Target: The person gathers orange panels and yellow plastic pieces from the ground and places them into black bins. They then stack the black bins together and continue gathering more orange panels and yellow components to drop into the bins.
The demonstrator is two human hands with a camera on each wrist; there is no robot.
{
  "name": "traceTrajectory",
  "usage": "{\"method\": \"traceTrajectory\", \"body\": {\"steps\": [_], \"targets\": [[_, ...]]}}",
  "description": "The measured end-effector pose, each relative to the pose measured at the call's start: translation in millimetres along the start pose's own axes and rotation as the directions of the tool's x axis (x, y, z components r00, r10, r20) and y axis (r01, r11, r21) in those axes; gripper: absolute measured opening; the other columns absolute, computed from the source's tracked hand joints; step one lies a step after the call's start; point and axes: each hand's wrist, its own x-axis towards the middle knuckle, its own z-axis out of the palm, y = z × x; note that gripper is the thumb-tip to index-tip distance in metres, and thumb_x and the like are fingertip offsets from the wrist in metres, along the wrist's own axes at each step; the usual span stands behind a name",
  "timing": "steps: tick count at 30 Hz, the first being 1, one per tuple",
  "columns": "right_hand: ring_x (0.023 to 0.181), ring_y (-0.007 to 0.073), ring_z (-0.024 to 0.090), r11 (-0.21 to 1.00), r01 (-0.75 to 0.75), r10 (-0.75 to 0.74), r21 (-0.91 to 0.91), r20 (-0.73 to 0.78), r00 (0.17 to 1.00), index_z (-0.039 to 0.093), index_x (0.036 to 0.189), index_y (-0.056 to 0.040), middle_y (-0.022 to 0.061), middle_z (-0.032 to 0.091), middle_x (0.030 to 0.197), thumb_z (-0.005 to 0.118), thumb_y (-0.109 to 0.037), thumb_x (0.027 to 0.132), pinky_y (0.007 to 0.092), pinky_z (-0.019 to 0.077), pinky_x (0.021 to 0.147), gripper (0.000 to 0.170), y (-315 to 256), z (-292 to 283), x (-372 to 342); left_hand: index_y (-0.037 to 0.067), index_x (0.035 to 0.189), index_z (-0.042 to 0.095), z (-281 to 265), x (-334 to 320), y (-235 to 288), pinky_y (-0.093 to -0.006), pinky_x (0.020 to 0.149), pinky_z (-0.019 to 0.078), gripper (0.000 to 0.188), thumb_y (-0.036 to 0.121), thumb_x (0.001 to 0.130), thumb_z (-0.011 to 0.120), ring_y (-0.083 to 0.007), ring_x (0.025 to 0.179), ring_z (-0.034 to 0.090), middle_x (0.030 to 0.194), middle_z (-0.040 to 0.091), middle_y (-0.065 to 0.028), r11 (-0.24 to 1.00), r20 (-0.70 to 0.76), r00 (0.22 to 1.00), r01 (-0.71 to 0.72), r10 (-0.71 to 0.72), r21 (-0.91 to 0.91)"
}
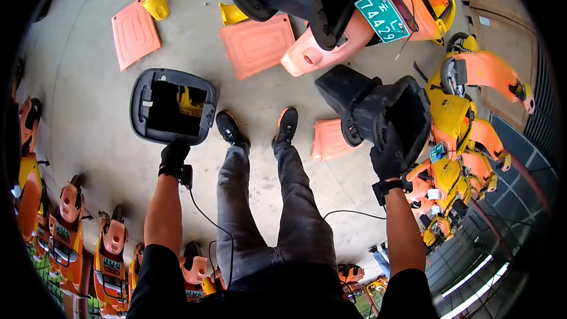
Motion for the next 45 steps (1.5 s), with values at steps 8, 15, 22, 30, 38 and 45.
{"method": "traceTrajectory", "body": {"steps": [8,15,22,30,38,45], "targets": [[0.116,0.0382,0.041,0.998,-0.020,0.020,0.052,-0.006,1.000,0.033,0.131,-0.0017,0.0228,0.044,0.125,0.056,0.000,0.067,0.0411,0.0312,0.100,0.068,17,2,-11,0.010,0.116,0.053,32,-32,4,-0.0396,0.094,0.0381,0.036,0.023,0.083,0.056,-0.0271,0.113,0.048,0.114,0.055,-0.0072,-0.172,0.361,0.888,0.323,-0.285,-0.931],[0.111,0.0390,0.044,0.994,-0.003,0.010,0.113,-0.059,0.998,0.034,0.131,-0.0022,0.0222,0.048,0.119,0.060,-0.001,0.068,0.0423,0.0343,0.095,0.068,18,-2,-12,0.012,0.133,0.036,3,-43,24,-0.0462,0.096,0.0351,0.055,0.033,0.085,0.054,-0.0306,0.122,0.039,0.138,0.034,-0.0130,-0.527,0.650,0.674,0.432,-0.351,-0.732],[0.109,0.0384,0.045,0.988,0.055,-0.028,0.147,-0.176,0.984,0.039,0.129,-0.0014,0.0221,0.048,0.119,0.057,0.004,0.066,0.0411,0.0349,0.095,0.066,29,2,-20,0.015,0.129,0.041,-10,-41,94,-0.0400,0.089,0.0411,0.051,0.037,0.085,0.053,-0.0252,0.111,0.048,0.124,0.044,-0.0092,-0.367,0.596,0.715,0.478,-0.365,-0.798],[0.107,0.0446,0.043,0.973,0.005,0.048,0.232,-0.220,0.974,0.038,0.127,0.0034,0.0267,0.047,0.116,0.057,-0.002,0.071,0.0456,0.0334,0.093,0.059,39,4,-31,0.002,0.126,0.039,45,24,400,-0.0365,0.088,0.0412,0.051,0.033,0.087,0.051,-0.0272,0.107,0.052,0.117,0.053,-0.0155,0.525,-0.045,0.969,-0.171,0.244,-0.834],[0.106,0.0438,0.042,0.972,-0.113,0.136,0.204,-0.101,0.986,0.035,0.129,0.0039,0.0262,0.045,0.117,0.054,0.002,0.064,0.0473,0.0351,0.091,0.068,39,-1,-25,0.002,0.091,0.045,28,85,568,-0.0531,0.073,0.0414,0.030,0.031,0.085,0.050,-0.0465,0.087,0.054,0.085,0.058,-0.0279,0.672,0.098,0.995,0.067,0.008,-0.737],[0.116,0.0430,0.036,0.964,-0.096,0.108,0.250,-0.038,0.993,0.030,0.132,0.0058,0.0242,0.039,0.128,0.052,0.002,0.072,0.0456,0.0330,0.096,0.064,66,-37,-47,-0.002,0.088,0.052,9,107,538,-0.0498,0.068,0.0436,0.031,0.029,0.086,0.045,-0.0464,0.080,0.055,0.079,0.059,-0.0280,0.729,0.088,0.992,0.125,-0.089,-0.674]]}}
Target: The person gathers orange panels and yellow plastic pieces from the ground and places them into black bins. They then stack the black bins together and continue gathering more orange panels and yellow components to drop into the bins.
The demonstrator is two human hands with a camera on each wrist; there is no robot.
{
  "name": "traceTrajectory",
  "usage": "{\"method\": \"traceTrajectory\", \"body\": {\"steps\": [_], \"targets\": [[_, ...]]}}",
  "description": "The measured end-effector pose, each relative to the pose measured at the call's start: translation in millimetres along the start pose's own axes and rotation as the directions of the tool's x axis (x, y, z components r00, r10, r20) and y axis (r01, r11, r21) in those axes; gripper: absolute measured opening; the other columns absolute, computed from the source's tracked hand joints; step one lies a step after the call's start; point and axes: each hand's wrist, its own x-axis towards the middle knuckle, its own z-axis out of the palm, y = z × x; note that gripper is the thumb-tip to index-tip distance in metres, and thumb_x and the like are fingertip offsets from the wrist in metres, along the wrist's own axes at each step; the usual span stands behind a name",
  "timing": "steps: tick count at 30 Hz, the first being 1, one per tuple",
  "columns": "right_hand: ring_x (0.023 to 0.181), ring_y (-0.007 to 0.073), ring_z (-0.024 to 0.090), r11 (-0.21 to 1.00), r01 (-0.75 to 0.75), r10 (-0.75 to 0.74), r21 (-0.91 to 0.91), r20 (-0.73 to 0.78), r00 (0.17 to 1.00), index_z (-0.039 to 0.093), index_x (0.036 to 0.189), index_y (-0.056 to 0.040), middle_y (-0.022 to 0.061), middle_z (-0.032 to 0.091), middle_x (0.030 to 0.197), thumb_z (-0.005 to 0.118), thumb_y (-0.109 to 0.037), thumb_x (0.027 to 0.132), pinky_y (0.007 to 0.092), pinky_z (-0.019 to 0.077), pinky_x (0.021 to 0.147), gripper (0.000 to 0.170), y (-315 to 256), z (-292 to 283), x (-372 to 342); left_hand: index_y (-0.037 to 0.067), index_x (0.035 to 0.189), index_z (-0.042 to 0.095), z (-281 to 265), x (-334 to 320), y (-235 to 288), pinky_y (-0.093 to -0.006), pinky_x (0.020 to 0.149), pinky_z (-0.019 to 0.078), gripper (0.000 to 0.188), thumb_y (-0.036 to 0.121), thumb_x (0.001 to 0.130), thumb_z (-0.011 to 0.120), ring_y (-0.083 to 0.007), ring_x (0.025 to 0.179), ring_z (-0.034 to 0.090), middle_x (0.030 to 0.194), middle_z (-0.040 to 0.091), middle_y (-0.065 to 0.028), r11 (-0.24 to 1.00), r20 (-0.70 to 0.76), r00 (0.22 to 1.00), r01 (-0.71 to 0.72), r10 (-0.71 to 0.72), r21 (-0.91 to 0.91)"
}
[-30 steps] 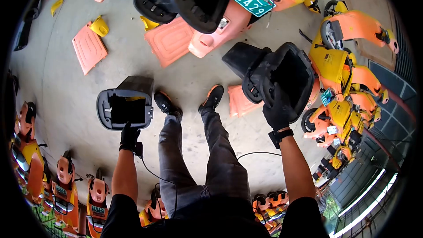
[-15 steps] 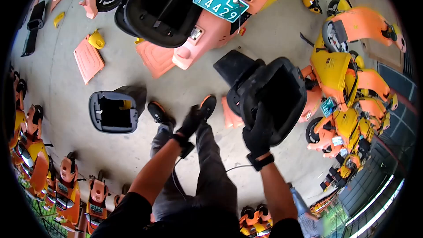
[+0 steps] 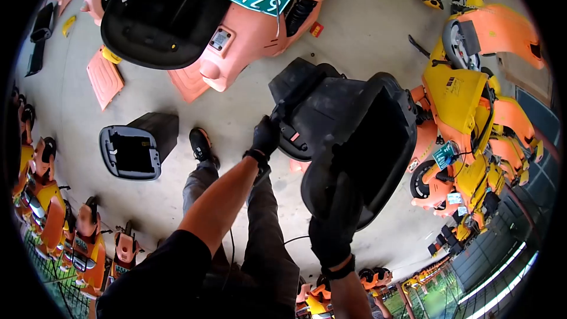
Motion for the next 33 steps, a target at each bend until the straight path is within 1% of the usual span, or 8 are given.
{"method": "traceTrajectory", "body": {"steps": [14,18,19,21,22,24,27,33], "targets": [[0.113,0.0453,0.036,0.955,-0.198,0.165,0.219,0.162,0.973,0.032,0.131,0.0048,0.0267,0.037,0.126,0.054,0.003,0.062,0.0482,0.0338,0.094,0.072,-28,-16,11,-0.002,0.089,0.055,3,25,-62,-0.0430,0.070,0.0431,0.036,0.033,0.087,0.044,-0.0405,0.084,0.057,0.085,0.060,-0.0238,0.993,0.036,0.999,0.015,-0.011,-0.114],[0.107,0.0348,0.045,0.987,0.159,-0.160,0.030,0.361,0.919,0.038,0.127,0.0018,0.0222,0.041,0.121,0.067,-0.003,0.065,0.0379,0.0428,0.085,0.069,0,-39,23,-0.002,0.089,0.055,-3,20,-56,-0.0445,0.071,0.0435,0.035,0.031,0.086,0.045,-0.0427,0.089,0.055,0.087,0.060,-0.0259,0.999,0.058,0.997,0.047,-0.046,-0.017],[0.110,0.0290,0.045,0.746,-0.472,0.298,0.470,0.399,0.867,0.037,0.127,0.0018,0.0187,0.040,0.124,0.075,-0.016,0.066,0.0379,0.0404,0.088,0.074,14,-32,16,-0.002,0.089,0.055,-2,23,-56,-0.0445,0.071,0.0435,0.035,0.031,0.086,0.045,-0.0427,0.089,0.055,0.087,0.060,-0.0259,0.999,0.053,0.998,0.045,-0.043,-0.024],[0.114,0.0286,0.043,0.921,-0.234,0.289,0.312,-0.142,0.947,0.034,0.129,0.0016,0.0168,0.043,0.123,0.070,-0.016,0.075,0.0377,0.0366,0.094,0.067,40,-52,21,-0.003,0.089,0.055,5,17,-61,-0.0450,0.073,0.0434,0.035,0.031,0.086,0.044,-0.0434,0.090,0.055,0.088,0.059,-0.0269,0.999,0.032,0.999,-0.018,0.019,-0.046],[0.120,0.0230,0.041,0.964,-0.210,0.155,-0.164,-0.293,0.943,0.032,0.132,-0.0010,0.0155,0.042,0.129,0.055,-0.009,0.087,0.0333,0.0331,0.099,0.052,70,-48,22,-0.003,0.089,0.055,6,12,-61,-0.0450,0.073,0.0434,0.035,0.031,0.086,0.044,-0.0434,0.090,0.055,0.088,0.059,-0.0269,0.998,0.035,0.999,-0.012,0.014,-0.054],[0.115,0.0223,0.045,0.824,-0.430,0.420,0.369,0.113,0.901,0.035,0.130,0.0011,0.0146,0.046,0.126,0.052,-0.010,0.089,0.0322,0.0355,0.097,0.045,138,-31,0,-0.003,0.087,0.055,7,8,-57,-0.0469,0.076,0.0433,0.034,0.030,0.086,0.045,-0.0443,0.090,0.055,0.086,0.059,-0.0280,0.995,0.037,0.999,0.014,-0.010,-0.095],[0.105,0.0233,0.050,0.903,-0.335,0.250,0.269,0.307,0.918,0.045,0.119,0.0061,0.0157,0.054,0.111,0.056,-0.008,0.086,0.0310,0.0389,0.090,0.037,160,-37,1,-0.003,0.089,0.055,22,4,-68,-0.0474,0.076,0.0430,0.034,0.030,0.086,0.046,-0.0443,0.088,0.055,0.086,0.059,-0.0278,0.986,-0.043,0.999,-0.040,0.033,-0.162],[0.099,0.0217,0.055,0.766,-0.453,0.381,0.455,0.246,0.891,0.051,0.113,0.0054,0.0127,0.058,0.107,0.053,-0.011,0.088,0.0305,0.0425,0.086,0.030,92,-55,10,-0.003,0.092,0.054,28,0,-69,-0.0485,0.075,0.0424,0.035,0.031,0.086,0.048,-0.0449,0.088,0.055,0.085,0.059,-0.0290,0.989,-0.031,0.999,-0.013,0.008,-0.145]]}}
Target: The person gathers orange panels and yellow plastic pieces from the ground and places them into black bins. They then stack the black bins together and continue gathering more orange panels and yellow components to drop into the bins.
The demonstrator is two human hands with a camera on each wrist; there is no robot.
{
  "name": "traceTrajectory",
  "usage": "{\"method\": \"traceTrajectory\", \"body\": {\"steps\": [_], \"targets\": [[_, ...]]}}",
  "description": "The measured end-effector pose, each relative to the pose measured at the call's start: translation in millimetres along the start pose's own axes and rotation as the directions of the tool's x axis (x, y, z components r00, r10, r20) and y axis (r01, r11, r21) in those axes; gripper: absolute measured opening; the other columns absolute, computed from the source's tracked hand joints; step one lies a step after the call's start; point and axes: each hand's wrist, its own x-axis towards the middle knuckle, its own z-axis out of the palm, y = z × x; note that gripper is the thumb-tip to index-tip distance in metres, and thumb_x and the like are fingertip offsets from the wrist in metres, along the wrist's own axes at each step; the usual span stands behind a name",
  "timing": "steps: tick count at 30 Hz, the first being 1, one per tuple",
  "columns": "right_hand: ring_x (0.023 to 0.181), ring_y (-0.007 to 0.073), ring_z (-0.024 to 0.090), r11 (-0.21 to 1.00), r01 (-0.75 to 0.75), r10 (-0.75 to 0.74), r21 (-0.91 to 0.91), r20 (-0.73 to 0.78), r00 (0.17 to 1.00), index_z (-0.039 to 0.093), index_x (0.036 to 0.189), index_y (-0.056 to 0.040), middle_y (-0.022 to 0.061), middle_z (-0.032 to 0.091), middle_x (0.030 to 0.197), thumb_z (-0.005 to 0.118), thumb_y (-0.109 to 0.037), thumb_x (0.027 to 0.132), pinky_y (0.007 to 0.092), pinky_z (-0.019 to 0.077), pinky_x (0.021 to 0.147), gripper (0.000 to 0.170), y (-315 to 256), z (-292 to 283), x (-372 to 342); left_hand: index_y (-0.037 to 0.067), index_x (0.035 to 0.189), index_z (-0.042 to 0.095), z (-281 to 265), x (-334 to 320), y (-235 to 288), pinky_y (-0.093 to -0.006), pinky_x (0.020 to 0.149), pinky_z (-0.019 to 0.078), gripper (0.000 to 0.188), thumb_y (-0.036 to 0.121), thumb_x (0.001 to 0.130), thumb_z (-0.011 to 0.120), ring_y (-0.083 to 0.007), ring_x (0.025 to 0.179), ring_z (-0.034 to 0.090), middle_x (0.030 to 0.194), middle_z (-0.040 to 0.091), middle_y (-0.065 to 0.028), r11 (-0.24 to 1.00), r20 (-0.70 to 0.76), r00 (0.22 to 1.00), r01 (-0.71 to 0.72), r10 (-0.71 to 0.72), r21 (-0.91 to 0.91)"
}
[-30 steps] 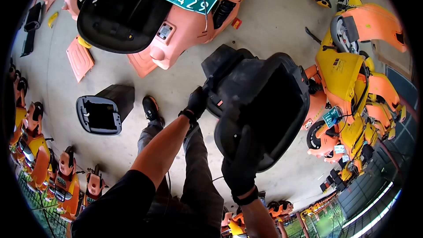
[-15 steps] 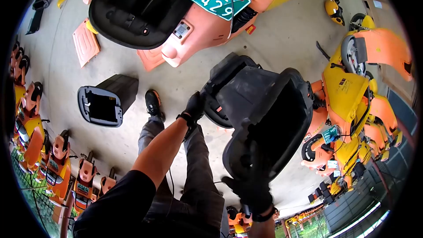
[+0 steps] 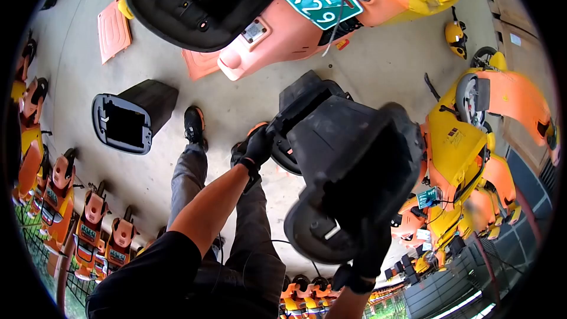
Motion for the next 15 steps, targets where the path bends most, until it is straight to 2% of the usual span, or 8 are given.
{"method": "traceTrajectory", "body": {"steps": [2,3,5,6,7,9,10,15], "targets": [[0.093,0.0223,0.058,0.964,-0.125,0.139,0.234,-0.047,0.989,0.054,0.111,0.0033,0.0128,0.060,0.104,0.052,-0.012,0.089,0.0312,0.0455,0.080,0.027,-11,4,-14,-0.003,0.093,0.054,-1,-3,-4,-0.0484,0.076,0.0424,0.035,0.031,0.086,0.048,-0.0450,0.088,0.055,0.085,0.058,-0.0291,0.999,-0.018,1.000,0.020,-0.021,-0.029],[0.093,0.0223,0.058,0.965,-0.133,0.147,0.226,-0.045,0.988,0.054,0.111,0.0033,0.0128,0.060,0.104,0.052,-0.012,0.089,0.0312,0.0455,0.080,0.027,-20,8,-18,-0.003,0.092,0.054,-2,-2,-3,-0.0483,0.076,0.0423,0.035,0.031,0.086,0.048,-0.0450,0.088,0.055,0.085,0.058,-0.0290,0.999,-0.028,1.000,0.009,-0.010,-0.032],[0.090,0.0237,0.058,0.933,-0.118,0.147,0.339,-0.063,0.987,0.054,0.109,0.0039,0.0138,0.060,0.101,0.050,-0.011,0.089,0.0323,0.0461,0.077,0.025,-39,16,-22,-0.002,0.092,0.055,0,-5,-1,-0.0481,0.076,0.0423,0.035,0.031,0.085,0.048,-0.0451,0.088,0.055,0.085,0.058,-0.0289,0.999,-0.039,0.999,-0.005,0.004,-0.040],[0.089,0.0263,0.058,0.968,-0.058,0.072,0.244,-0.051,0.996,0.053,0.109,0.0047,0.0150,0.060,0.099,0.049,-0.009,0.089,0.0337,0.0462,0.076,0.025,-23,12,-20,-0.002,0.091,0.055,2,-5,1,-0.0481,0.076,0.0423,0.034,0.031,0.085,0.048,-0.0450,0.088,0.055,0.085,0.058,-0.0287,0.999,-0.027,0.999,0.014,-0.016,-0.049],[0.089,0.0263,0.058,0.969,-0.056,0.070,0.242,-0.052,0.996,0.053,0.109,0.0047,0.0150,0.060,0.099,0.049,-0.009,0.089,0.0337,0.0462,0.076,0.025,-8,12,-19,-0.002,0.090,0.056,2,-6,3,-0.0480,0.076,0.0422,0.034,0.031,0.085,0.049,-0.0449,0.088,0.055,0.085,0.058,-0.0286,0.998,-0.015,0.999,0.035,-0.035,-0.058],[0.084,0.0166,0.057,0.994,-0.009,0.023,0.113,-0.121,0.992,0.049,0.116,0.0026,0.0094,0.058,0.101,0.054,-0.007,0.086,0.0269,0.0479,0.070,0.031,11,15,-15,-0.002,0.090,0.056,-1,-5,7,-0.0481,0.076,0.0421,0.033,0.030,0.085,0.049,-0.0448,0.088,0.055,0.085,0.058,-0.0285,0.996,0.001,0.999,0.052,-0.052,-0.073],[0.072,0.0097,0.051,0.994,-0.037,0.055,0.105,-0.178,0.983,0.052,0.111,-0.0002,0.0015,0.056,0.089,0.056,-0.005,0.084,0.0225,0.0406,0.060,0.028,12,20,-15,-0.002,0.089,0.056,-4,-6,7,-0.0482,0.076,0.0419,0.032,0.030,0.084,0.049,-0.0446,0.088,0.055,0.085,0.058,-0.0284,0.994,0.018,0.997,0.075,-0.073,-0.081],[0.066,0.0058,0.044,0.959,-0.138,0.179,0.248,-0.153,0.972,0.054,0.106,-0.0021,-0.0023,0.052,0.081,0.057,-0.003,0.082,0.0218,0.0357,0.055,0.024,13,20,-18,-0.002,0.089,0.056,-2,-5,5,-0.0479,0.075,0.0425,0.031,0.028,0.084,0.049,-0.0446,0.086,0.055,0.083,0.058,-0.0281,0.996,0.006,1.000,0.023,-0.022,-0.091]]}}
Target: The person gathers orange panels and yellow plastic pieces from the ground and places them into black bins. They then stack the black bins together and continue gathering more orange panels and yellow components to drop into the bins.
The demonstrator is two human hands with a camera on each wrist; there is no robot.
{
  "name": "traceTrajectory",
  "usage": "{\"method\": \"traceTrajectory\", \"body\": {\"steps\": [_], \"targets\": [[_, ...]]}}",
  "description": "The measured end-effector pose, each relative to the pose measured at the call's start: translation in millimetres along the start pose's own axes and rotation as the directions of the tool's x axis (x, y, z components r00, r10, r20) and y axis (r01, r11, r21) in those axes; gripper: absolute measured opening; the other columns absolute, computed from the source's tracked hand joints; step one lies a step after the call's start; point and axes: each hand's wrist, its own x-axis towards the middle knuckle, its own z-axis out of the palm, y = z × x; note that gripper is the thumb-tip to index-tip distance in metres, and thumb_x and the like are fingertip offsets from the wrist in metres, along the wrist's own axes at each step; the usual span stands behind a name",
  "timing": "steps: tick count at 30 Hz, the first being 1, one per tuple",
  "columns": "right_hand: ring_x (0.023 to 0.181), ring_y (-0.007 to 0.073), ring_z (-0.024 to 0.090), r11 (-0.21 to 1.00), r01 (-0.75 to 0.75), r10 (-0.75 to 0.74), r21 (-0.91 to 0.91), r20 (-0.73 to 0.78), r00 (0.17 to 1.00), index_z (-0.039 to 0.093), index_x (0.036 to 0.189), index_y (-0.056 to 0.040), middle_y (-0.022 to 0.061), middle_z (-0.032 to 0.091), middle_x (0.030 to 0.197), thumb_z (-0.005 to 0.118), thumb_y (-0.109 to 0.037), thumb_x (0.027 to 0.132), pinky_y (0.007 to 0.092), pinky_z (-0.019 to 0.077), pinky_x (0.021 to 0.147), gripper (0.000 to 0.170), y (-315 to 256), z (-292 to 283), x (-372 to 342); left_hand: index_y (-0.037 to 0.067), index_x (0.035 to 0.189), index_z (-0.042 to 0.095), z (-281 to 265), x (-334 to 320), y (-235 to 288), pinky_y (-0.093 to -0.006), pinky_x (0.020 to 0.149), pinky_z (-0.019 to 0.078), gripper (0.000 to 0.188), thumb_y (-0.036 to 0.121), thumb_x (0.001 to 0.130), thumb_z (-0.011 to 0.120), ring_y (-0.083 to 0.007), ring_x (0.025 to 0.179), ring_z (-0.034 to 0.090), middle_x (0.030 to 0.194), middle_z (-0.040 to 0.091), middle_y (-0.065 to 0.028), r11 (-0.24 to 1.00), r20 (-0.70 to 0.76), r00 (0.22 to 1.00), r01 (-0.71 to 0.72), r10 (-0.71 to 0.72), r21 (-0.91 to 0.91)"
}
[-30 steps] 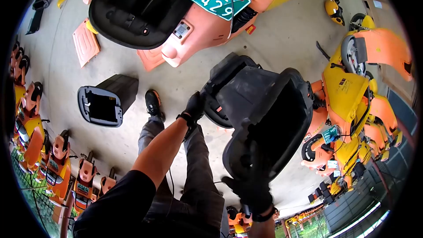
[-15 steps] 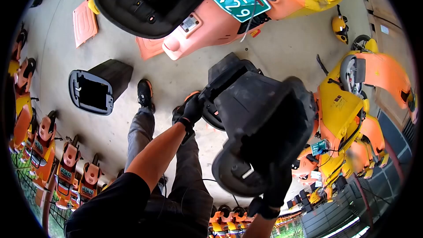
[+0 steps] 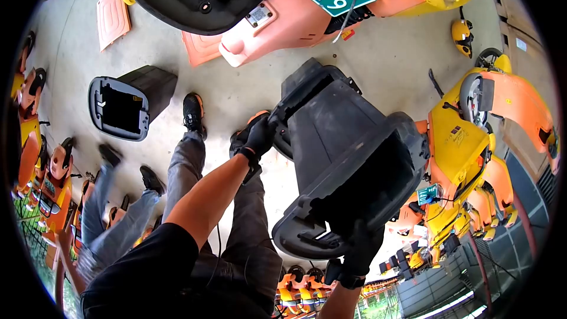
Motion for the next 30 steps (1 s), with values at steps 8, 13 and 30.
{"method": "traceTrajectory", "body": {"steps": [8,13,30], "targets": [[0.077,0.0107,0.051,0.945,0.244,-0.225,-0.217,0.106,0.968,0.052,0.109,0.0002,0.0019,0.056,0.091,0.060,-0.004,0.081,0.0260,0.0419,0.066,0.030,-3,14,9,-0.002,0.088,0.056,-7,-3,8,-0.0479,0.074,0.0426,0.031,0.028,0.085,0.049,-0.0444,0.086,0.056,0.084,0.059,-0.0274,0.999,-0.022,0.999,-0.042,0.043,0.023],[0.097,0.0176,0.053,0.997,0.030,-0.023,-0.067,0.093,0.995,0.047,0.118,0.0036,0.0087,0.056,0.112,0.062,-0.008,0.081,0.0301,0.0416,0.084,0.042,1,4,22,-0.003,0.087,0.056,-3,2,-10,-0.0479,0.073,0.0426,0.031,0.028,0.086,0.049,-0.0448,0.084,0.055,0.082,0.058,-0.0278,0.991,-0.050,0.990,-0.132,0.133,0.025],[0.093,0.0186,0.053,0.991,0.019,0.004,-0.130,0.178,0.984,0.048,0.114,0.0032,0.0094,0.057,0.105,0.059,-0.009,0.085,0.0302,0.0430,0.080,0.033,-4,-16,61,-0.003,0.086,0.054,-16,12,14,-0.0462,0.070,0.0434,0.033,0.030,0.087,0.046,-0.0439,0.082,0.056,0.079,0.058,-0.0271,0.988,0.023,0.990,-0.138,0.136,0.073]]}}
